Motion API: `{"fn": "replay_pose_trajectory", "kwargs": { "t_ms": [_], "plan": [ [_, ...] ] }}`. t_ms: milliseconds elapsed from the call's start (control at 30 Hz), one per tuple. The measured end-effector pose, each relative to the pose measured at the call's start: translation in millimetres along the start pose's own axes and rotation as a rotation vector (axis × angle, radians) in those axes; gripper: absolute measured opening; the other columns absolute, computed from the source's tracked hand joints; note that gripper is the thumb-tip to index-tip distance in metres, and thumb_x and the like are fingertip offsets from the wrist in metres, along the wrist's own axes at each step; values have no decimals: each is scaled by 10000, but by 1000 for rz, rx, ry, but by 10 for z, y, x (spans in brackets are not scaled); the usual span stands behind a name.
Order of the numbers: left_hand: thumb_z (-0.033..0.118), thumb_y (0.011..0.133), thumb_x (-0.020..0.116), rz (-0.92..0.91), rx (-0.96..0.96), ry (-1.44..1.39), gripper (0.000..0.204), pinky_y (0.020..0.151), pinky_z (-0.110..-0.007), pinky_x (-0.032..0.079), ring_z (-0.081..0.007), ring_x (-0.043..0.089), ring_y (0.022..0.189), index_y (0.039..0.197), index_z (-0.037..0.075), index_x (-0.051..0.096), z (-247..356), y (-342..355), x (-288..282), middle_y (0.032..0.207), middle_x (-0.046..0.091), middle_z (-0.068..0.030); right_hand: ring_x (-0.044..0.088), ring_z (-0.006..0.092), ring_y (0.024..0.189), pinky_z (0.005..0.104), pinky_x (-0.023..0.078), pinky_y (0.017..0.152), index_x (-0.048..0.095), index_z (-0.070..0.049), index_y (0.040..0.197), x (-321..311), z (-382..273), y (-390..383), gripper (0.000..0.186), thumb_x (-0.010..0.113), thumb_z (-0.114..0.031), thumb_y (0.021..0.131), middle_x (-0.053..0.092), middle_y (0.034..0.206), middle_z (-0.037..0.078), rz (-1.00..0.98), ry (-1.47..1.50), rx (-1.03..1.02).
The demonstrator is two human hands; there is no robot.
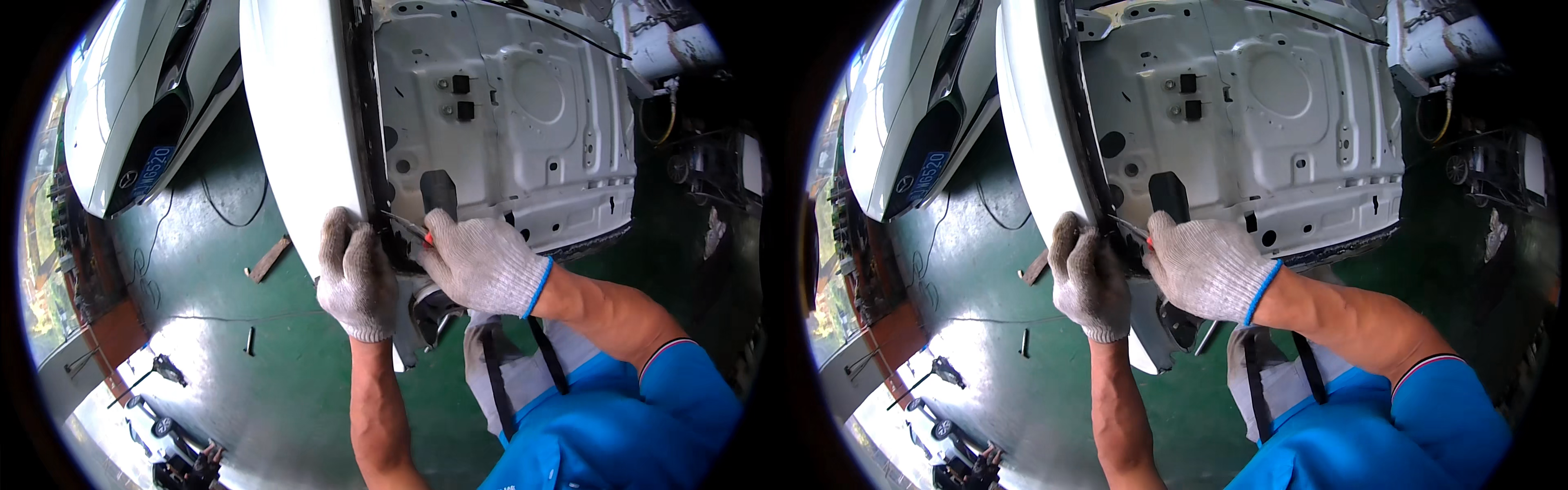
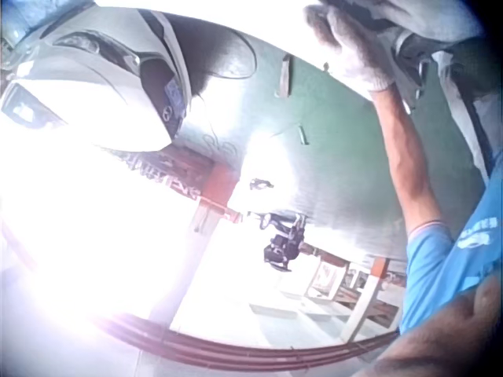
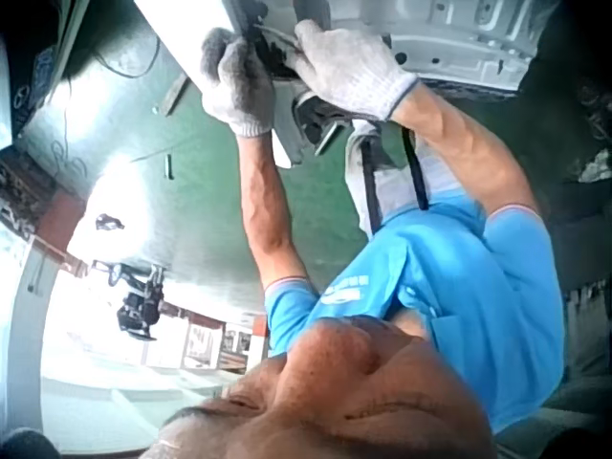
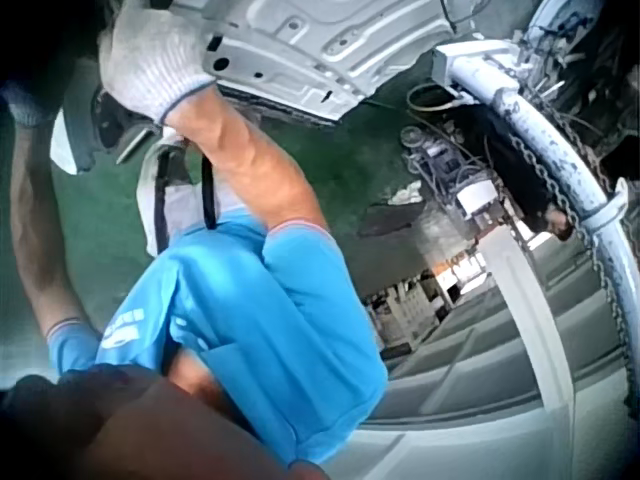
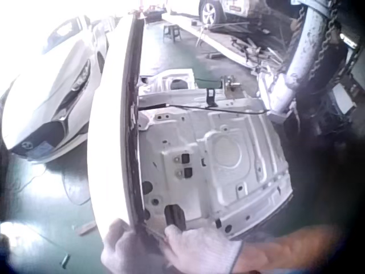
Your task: The person uses a scraper to remove material from the edge of a white car bumper. They repeatedly scrape along the seam and edge, occasionally adjusting their grip and position.
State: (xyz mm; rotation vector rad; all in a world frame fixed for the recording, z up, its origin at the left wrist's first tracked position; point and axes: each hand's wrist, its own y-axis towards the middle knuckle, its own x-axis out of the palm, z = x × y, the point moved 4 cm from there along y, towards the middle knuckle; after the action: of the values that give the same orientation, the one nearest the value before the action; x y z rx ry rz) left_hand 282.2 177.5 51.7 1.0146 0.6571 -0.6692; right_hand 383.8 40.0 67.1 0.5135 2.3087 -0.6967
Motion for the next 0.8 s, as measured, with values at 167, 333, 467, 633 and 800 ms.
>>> {"fn": "replay_pose_trajectory", "kwargs": {
  "t_ms": [167, 333, 467, 633, 800],
  "plan": [
    [-26, 893, 724, 81, 22, -100, 189, 906, -420, 611, -383, 739, 1098, 1074, 30, 725, -72, -73, 55, 1219, 727, -236, 704, 427, 635, 520, 557, 557, 495, 38, 1015, 130, -59, 7, 304, 607, -244, 1006, 651, 646, 240, 67, -68, 74],
    [-15, 903, 722, 95, 26, -152, 165, 905, -414, 612, -366, 744, 1094, 1062, 28, 731, -105, -52, -12, 1225, 732, -218, 747, 421, 758, 537, 588, 648, 546, 47, 1062, 210, -214, -58, 309, 593, -252, 1001, 720, 759, 244, -2, -143, 183],
    [-9, 897, 737, 64, 23, -183, 159, 912, -407, 611, -352, 747, 1090, 1051, 29, 732, -139, -69, -1, 1226, 736, -207, 745, 424, 739, 531, 592, 643, 553, 32, 1057, 283, -160, -73, 305, 589, -266, 1003, 717, 750, 242, 61, -135, 206],
    [-38, 873, 755, 74, -7, -266, 187, 938, -396, 603, -345, 745, 1111, 1044, 30, 730, -203, -86, -16, 1233, 740, -215, 716, 461, 731, 562, 569, 649, 529, 31, 1045, 287, -63, -222, 319, 593, -279, 1002, 685, 728, 264, 24, -126, 129],
    [-38, 892, 737, 86, -22, -282, 178, 955, -417, 595, -361, 736, 1130, 1059, 17, 716, -215, -128, 14, 1256, 728, -227, 723, 445, 750, 546, 575, 653, 533, 25, 1039, 109, -68, -324, 334, 569, -307, 1024, 696, 740, 229, 3, -19, 68]
  ]
}}
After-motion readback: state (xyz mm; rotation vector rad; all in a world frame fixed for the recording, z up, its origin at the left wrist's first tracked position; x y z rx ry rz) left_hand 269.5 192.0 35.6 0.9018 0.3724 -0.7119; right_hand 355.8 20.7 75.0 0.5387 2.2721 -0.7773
